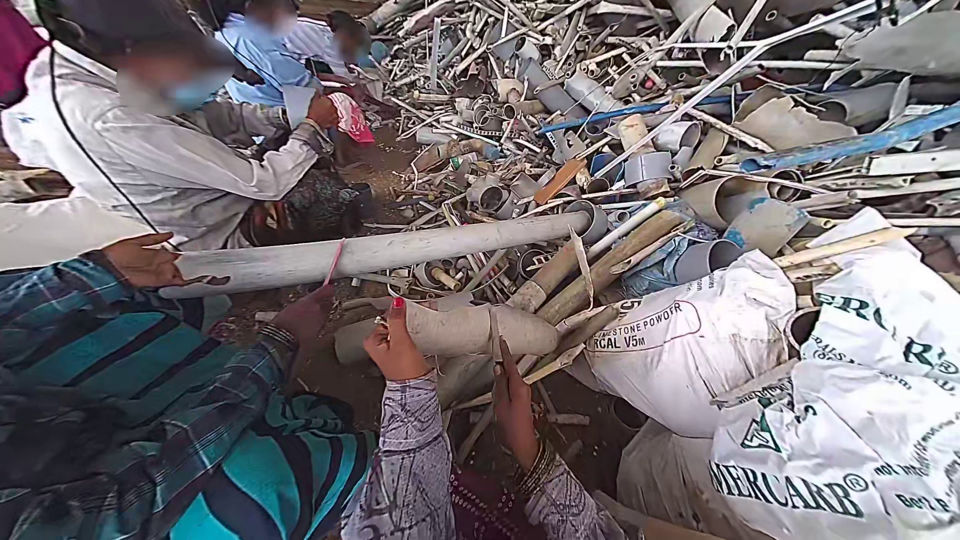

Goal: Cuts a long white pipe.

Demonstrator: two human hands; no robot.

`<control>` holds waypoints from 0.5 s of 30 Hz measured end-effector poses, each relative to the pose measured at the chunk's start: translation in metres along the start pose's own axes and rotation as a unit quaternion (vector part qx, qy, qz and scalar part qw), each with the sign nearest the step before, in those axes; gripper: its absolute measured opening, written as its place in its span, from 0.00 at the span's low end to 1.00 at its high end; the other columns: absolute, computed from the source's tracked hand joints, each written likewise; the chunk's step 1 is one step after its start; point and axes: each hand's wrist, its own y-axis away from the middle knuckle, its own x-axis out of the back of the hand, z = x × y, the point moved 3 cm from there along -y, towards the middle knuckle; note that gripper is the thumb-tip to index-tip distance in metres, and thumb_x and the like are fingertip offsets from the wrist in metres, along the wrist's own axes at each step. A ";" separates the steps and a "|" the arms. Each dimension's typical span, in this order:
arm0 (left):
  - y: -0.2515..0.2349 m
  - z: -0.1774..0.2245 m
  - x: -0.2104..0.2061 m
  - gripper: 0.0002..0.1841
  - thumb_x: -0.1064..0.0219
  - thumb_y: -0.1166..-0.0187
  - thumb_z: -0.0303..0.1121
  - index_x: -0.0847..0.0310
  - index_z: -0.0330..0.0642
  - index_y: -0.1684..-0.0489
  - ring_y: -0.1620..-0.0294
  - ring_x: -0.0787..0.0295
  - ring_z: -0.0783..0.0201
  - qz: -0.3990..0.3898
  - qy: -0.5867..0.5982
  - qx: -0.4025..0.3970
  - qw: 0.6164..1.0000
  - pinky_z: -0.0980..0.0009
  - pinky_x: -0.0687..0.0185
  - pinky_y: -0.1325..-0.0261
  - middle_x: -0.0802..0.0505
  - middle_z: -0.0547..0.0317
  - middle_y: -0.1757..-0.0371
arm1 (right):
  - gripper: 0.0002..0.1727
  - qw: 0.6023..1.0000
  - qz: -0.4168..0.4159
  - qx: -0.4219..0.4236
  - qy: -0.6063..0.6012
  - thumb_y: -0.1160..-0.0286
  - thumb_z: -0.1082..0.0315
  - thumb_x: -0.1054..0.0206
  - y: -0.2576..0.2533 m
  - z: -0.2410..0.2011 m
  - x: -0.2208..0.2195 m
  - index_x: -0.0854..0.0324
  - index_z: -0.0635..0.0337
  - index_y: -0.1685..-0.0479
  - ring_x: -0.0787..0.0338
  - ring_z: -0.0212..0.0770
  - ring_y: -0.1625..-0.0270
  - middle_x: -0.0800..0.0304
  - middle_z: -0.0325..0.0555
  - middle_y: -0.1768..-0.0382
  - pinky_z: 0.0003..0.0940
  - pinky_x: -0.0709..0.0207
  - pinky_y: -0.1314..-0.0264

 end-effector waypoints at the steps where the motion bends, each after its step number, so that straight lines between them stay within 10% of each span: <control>1: 0.000 0.000 0.000 0.21 0.53 0.14 0.22 0.24 0.48 0.81 0.78 0.13 0.85 0.003 -0.002 0.009 1.000 0.84 0.14 0.69 0.11 0.80 0.83 | 0.27 1.000 -0.002 -0.016 0.003 0.13 0.75 0.48 -0.001 0.007 0.001 0.34 0.73 0.16 0.27 0.37 0.80 0.11 0.62 0.66 0.39 0.28 0.70; 3: -0.002 0.000 0.001 0.21 0.54 0.13 0.23 0.24 0.47 0.81 0.78 0.12 0.84 0.006 0.000 0.021 1.000 0.83 0.13 0.68 0.11 0.78 0.83 | 0.27 0.997 -0.011 -0.077 -0.005 0.09 0.74 0.51 -0.009 0.021 0.003 0.39 0.71 0.13 0.27 0.37 0.76 0.10 0.65 0.56 0.38 0.28 0.67; 7: -0.003 -0.003 0.001 0.20 0.54 0.13 0.24 0.21 0.44 0.78 0.77 0.11 0.83 -0.008 -0.004 0.008 1.000 0.82 0.12 0.67 0.10 0.77 0.82 | 0.27 0.999 -0.009 -0.025 -0.039 0.13 0.75 0.50 -0.001 0.004 -0.004 0.38 0.73 0.14 0.36 0.27 0.83 0.17 0.51 0.74 0.28 0.36 0.79; 15: -0.005 -0.003 0.003 0.20 0.53 0.13 0.24 0.21 0.43 0.78 0.78 0.13 0.85 -0.004 -0.009 0.015 1.000 0.83 0.14 0.68 0.11 0.79 0.82 | 0.28 0.997 -0.047 -0.024 -0.056 0.12 0.74 0.51 -0.001 -0.001 -0.002 0.38 0.72 0.14 0.38 0.27 0.83 0.19 0.48 0.75 0.27 0.37 0.79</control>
